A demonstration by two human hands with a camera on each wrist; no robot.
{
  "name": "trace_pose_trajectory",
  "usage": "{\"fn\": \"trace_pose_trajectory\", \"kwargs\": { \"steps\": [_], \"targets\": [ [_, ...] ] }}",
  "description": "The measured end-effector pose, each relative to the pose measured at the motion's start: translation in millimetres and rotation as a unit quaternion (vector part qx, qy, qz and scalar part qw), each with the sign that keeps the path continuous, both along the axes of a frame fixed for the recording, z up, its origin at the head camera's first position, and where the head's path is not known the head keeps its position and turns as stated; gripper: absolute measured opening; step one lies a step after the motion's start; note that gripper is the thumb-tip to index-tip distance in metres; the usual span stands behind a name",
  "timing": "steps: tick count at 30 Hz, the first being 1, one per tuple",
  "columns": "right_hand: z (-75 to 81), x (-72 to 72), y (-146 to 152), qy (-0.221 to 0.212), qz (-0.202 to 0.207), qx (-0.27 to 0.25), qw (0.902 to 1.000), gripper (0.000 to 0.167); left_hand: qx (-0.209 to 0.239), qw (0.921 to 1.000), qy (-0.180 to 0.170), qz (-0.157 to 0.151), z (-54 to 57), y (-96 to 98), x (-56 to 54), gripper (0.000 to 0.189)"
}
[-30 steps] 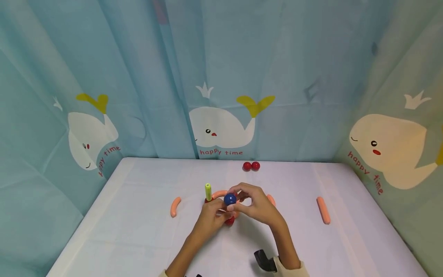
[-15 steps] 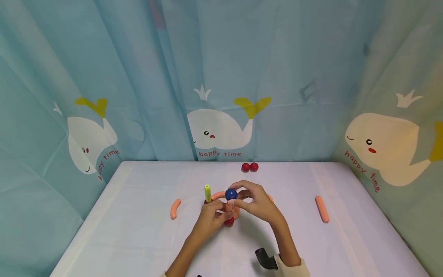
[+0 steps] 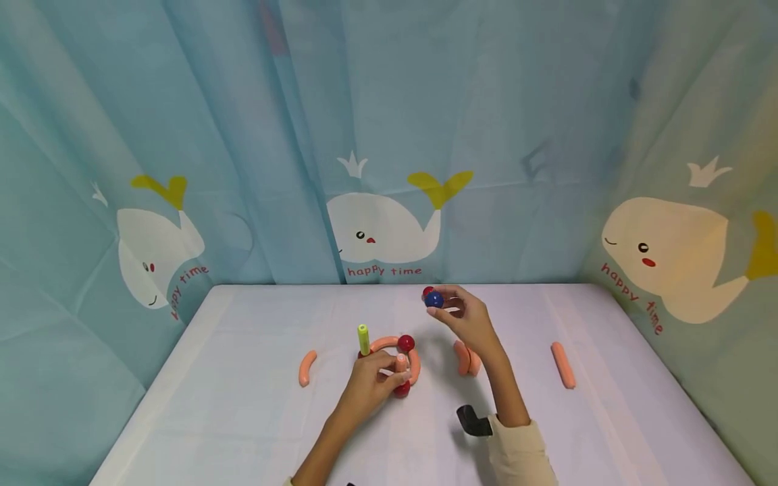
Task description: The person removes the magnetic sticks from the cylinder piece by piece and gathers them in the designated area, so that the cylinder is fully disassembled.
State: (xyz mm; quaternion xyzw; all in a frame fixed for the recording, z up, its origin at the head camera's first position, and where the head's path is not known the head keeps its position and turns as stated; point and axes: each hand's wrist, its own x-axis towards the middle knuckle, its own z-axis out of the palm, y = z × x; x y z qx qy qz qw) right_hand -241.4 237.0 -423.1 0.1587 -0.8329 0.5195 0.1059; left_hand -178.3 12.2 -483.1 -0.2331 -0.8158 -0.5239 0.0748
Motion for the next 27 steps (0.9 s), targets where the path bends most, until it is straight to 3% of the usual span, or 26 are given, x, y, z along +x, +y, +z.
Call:
{"fn": "trace_pose_trajectory", "kwargs": {
  "steps": [5,11,17,23,27],
  "targets": [
    [-11.2,-27.4,15.7,-0.025,-0.062,0.025,0.9974,0.045,0.000,1.0000,0.005,0.004,0.5,-1.8,-0.6,0.015],
    [-30.8,-55.8,36.6,-0.056,-0.127,0.095,0.9858,0.046,0.007,1.0000,0.005,-0.003,-1.3,-1.8,-2.2,0.016],
    [-46.8,-75.8,54.2,-0.096,-0.141,0.137,0.9758,0.045,0.004,0.9999,0.000,-0.012,-3.6,-0.6,-2.0,0.015],
    [-49.5,-87.9,56.7,-0.131,-0.144,0.167,0.9666,0.045,-0.012,0.9997,0.019,-0.007,-5.7,0.2,-3.5,0.015],
    [-52.3,-93.1,54.3,-0.146,-0.145,0.178,0.9623,0.045,-0.009,0.9999,0.011,-0.007,-5.9,-0.1,-3.3,0.016]
  ]
}}
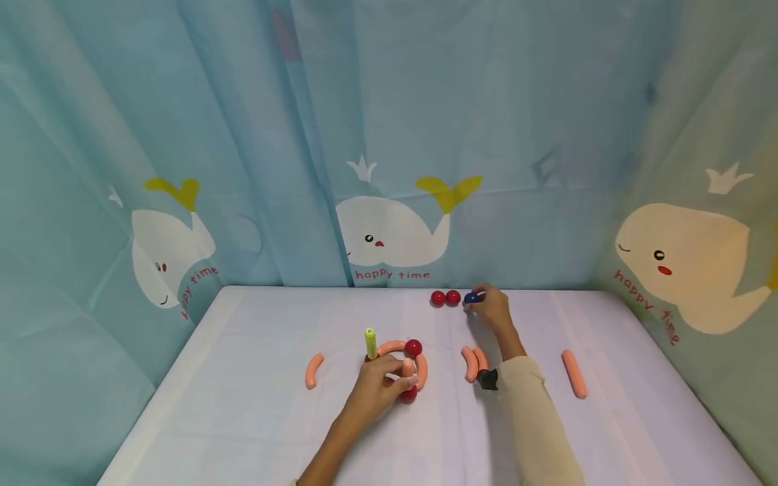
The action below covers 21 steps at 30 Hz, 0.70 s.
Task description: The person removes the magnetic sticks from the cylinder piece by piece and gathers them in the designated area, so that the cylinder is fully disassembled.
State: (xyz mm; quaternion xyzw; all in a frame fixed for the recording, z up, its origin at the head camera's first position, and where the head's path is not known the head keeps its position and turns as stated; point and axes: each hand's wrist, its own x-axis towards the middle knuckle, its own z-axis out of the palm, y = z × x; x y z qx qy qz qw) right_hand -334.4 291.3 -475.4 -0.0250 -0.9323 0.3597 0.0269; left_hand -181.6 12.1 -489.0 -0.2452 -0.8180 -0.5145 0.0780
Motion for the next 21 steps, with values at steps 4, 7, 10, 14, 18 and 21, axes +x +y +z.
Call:
{"fn": "trace_pose_trajectory", "kwargs": {
  "steps": [4,7,10,14,18,21],
  "targets": [
    [-3.2,-5.0,-3.1,-0.007,-0.002,0.002,1.0000,0.044,0.004,0.9999,-0.009,0.001,0.4,-0.6,0.3,0.017],
    [-4.0,-7.0,-5.8,-0.010,-0.004,-0.005,0.9999,0.044,-0.001,1.0000,-0.006,0.003,0.9,-1.2,1.0,0.014],
    [-3.7,-5.8,-6.5,-0.015,-0.005,-0.012,0.9998,0.047,-0.002,1.0000,-0.001,0.001,1.2,-1.0,2.0,0.011],
    [-3.5,-5.0,-5.7,-0.031,-0.007,-0.020,0.9993,0.052,-0.002,1.0000,0.004,0.000,0.9,-0.8,2.1,0.010],
    [-3.6,-6.2,-5.7,-0.047,-0.010,-0.029,0.9984,0.055,-0.001,0.9999,0.010,0.003,1.4,-1.2,1.4,0.010],
    [-3.7,-6.7,-4.5,-0.058,-0.012,-0.034,0.9977,0.058,-0.003,0.9998,0.017,0.004,1.7,-0.9,0.6,0.010]
  ]
}}
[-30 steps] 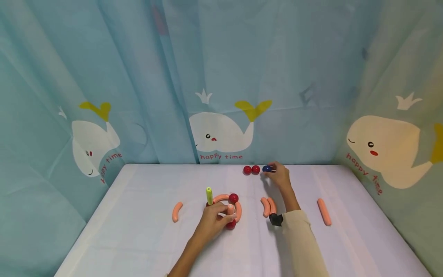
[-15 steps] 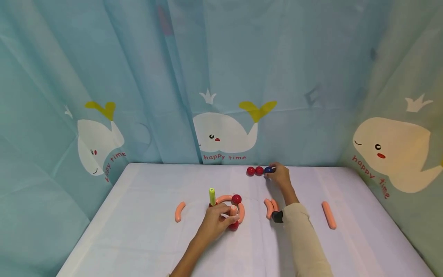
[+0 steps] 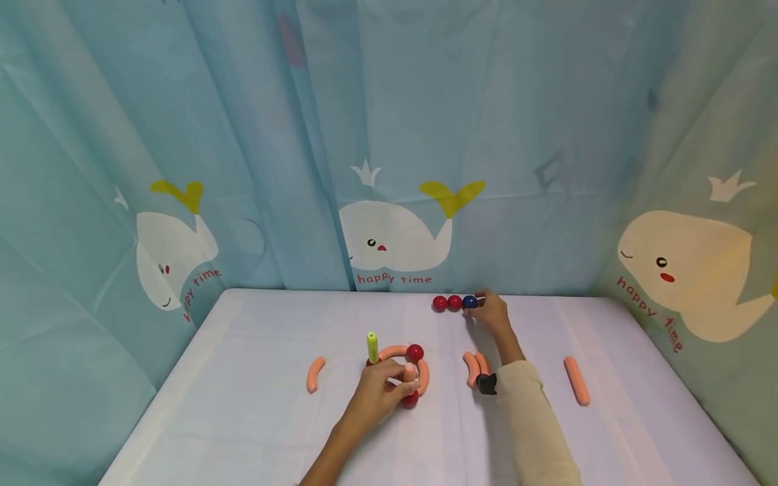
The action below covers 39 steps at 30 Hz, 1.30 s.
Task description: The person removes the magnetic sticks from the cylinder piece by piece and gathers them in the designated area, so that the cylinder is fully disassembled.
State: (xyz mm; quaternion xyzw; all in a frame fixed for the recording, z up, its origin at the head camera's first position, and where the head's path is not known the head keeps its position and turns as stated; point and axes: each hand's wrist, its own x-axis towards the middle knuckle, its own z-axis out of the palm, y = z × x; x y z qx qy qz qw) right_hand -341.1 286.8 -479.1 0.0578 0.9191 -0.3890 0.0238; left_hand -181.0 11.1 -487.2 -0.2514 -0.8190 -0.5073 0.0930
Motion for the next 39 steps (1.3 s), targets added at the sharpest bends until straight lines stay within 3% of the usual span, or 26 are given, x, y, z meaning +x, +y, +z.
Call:
{"fn": "trace_pose_trajectory", "kwargs": {
  "steps": [5,14,20,24,28,32,39],
  "targets": [
    [-0.9,1.1,2.5,-0.004,0.005,-0.006,1.0000,0.063,0.001,0.9999,0.010,0.001,-0.1,0.2,-0.8,0.010],
    [1.0,10.7,10.0,0.004,0.017,-0.016,0.9997,0.061,0.018,0.9995,-0.024,0.005,-3.6,4.4,1.3,0.013],
    [15.2,27.7,1.1,0.081,-0.004,0.001,0.9967,0.050,0.013,0.9997,-0.021,-0.002,-1.1,3.8,1.3,0.010],
    [33.2,44.5,-17.6,0.151,0.009,0.004,0.9885,0.037,0.008,0.9994,-0.032,-0.011,1.4,0.1,0.0,0.009],
    [50.5,63.6,-41.7,0.207,0.061,-0.008,0.9765,0.030,0.009,0.9974,-0.069,-0.019,3.0,-4.1,-1.4,0.016],
    [61.9,84.5,-60.8,0.224,0.141,-0.039,0.9637,0.024,0.007,0.9942,-0.106,-0.019,4.7,-8.0,-3.0,0.030],
    [66.7,119.0,-76.8,0.171,0.328,-0.069,0.9263,0.016,-0.087,0.9943,-0.061,0.005,4.1,-15.0,-7.1,0.037]
  ]
}}
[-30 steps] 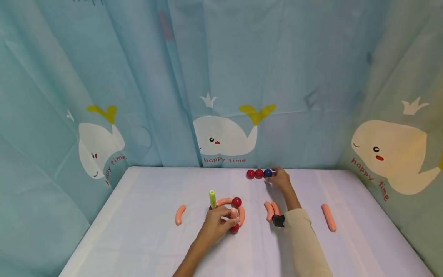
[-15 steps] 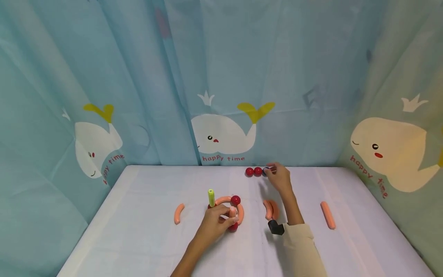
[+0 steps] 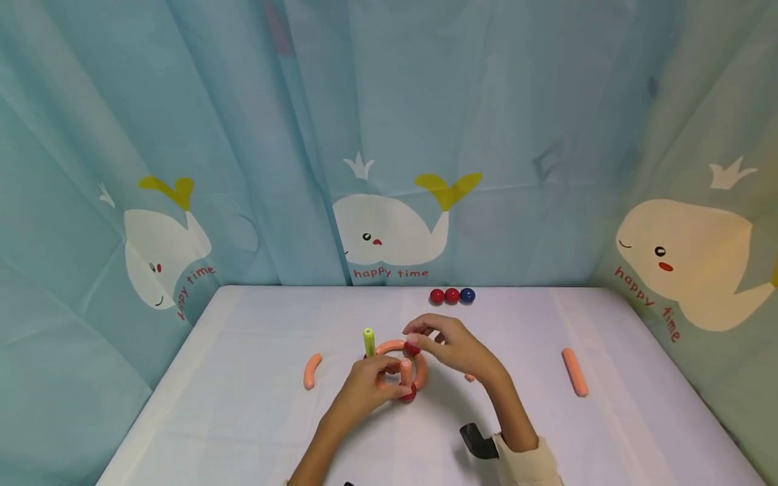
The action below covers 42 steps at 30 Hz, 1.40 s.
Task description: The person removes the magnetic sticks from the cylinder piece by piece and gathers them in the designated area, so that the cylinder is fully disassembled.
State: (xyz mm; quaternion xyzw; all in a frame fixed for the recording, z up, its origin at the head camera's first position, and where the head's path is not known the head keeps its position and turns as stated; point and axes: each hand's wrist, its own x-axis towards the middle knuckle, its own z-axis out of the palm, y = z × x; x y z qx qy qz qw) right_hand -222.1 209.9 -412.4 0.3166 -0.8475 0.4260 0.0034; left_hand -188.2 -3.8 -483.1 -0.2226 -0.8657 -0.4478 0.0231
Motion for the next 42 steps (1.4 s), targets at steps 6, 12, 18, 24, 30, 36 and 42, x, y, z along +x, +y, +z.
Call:
{"fn": "trace_pose_trajectory", "kwargs": {
  "steps": [6,12,18,24,30,36,42],
  "targets": [
    [-6.0,17.5,-7.9,-0.025,0.067,0.031,0.9970,0.025,-0.032,0.9995,-0.004,0.001,-4.0,-0.2,-0.8,0.030],
    [-14.8,24.4,-11.8,-0.020,0.037,0.054,0.9976,0.019,-0.051,0.9986,0.007,-0.010,-6.7,5.3,0.1,0.018],
    [-22.6,30.1,-14.0,-0.021,0.018,0.042,0.9987,0.011,-0.080,0.9968,0.001,0.002,-10.5,8.7,0.6,0.017],
    [-31.9,38.0,-13.1,-0.044,-0.024,0.018,0.9986,0.012,-0.086,0.9962,-0.004,0.014,-10.7,9.3,2.3,0.026],
    [-48.5,47.3,-14.3,-0.073,-0.082,-0.044,0.9930,0.020,-0.092,0.9956,0.008,0.020,-9.9,8.7,4.4,0.027],
    [-58.5,50.4,-17.5,-0.064,-0.135,-0.063,0.9867,0.016,-0.096,0.9951,0.013,0.022,-8.1,7.6,5.4,0.026],
    [-62.1,54.4,-19.4,-0.042,-0.158,-0.060,0.9848,0.018,-0.093,0.9955,0.007,0.017,-8.2,7.4,6.0,0.027]
  ]
}}
